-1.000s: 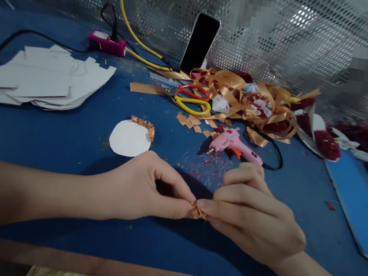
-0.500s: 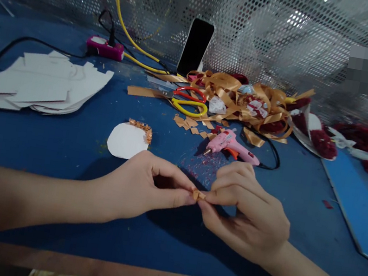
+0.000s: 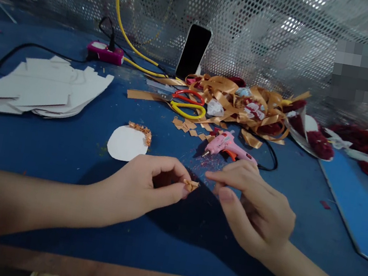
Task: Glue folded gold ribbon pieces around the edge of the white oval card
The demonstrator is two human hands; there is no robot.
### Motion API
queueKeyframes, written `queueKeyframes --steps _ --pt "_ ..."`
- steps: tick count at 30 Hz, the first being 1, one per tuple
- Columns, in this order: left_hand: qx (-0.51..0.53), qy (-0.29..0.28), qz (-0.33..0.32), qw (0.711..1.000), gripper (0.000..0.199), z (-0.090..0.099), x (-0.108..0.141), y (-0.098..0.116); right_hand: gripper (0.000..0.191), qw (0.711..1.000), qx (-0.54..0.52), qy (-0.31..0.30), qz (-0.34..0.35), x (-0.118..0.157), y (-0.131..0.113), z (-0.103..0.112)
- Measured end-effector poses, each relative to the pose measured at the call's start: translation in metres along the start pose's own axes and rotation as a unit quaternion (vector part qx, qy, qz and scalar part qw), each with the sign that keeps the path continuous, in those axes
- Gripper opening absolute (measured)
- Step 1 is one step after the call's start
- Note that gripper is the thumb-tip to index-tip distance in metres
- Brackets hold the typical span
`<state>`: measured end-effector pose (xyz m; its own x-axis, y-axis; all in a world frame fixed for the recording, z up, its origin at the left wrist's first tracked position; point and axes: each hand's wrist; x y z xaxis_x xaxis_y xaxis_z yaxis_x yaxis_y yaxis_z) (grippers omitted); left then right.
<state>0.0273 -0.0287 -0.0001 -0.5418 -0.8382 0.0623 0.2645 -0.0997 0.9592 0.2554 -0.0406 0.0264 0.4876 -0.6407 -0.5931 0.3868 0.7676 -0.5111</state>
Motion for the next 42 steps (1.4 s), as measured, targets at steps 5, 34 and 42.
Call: queueKeyframes --steps 5,34,42 --pt "0.037 -0.012 0.041 0.998 0.012 0.001 -0.001 0.002 0.021 1.0 0.005 -0.013 -0.001 -0.001 0.002 -0.002" --pt "-0.002 0.058 -0.007 0.998 0.011 -0.005 -0.001 -0.003 0.02 0.999 -0.04 0.006 -0.011 0.006 0.0 -0.017" --pt "-0.027 0.071 -0.044 0.996 0.012 -0.004 -0.001 -0.001 0.019 0.999 -0.051 0.001 -0.012 0.004 -0.001 -0.017"
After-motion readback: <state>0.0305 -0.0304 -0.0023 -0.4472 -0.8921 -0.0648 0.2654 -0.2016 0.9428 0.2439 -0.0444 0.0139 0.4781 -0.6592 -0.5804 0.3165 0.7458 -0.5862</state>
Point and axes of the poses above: each hand's wrist, its own x-axis away from the middle knuckle, its own z-axis out of the back of the hand, y = z × x, and after that the axes turned 11 degrees about -x, right-handed
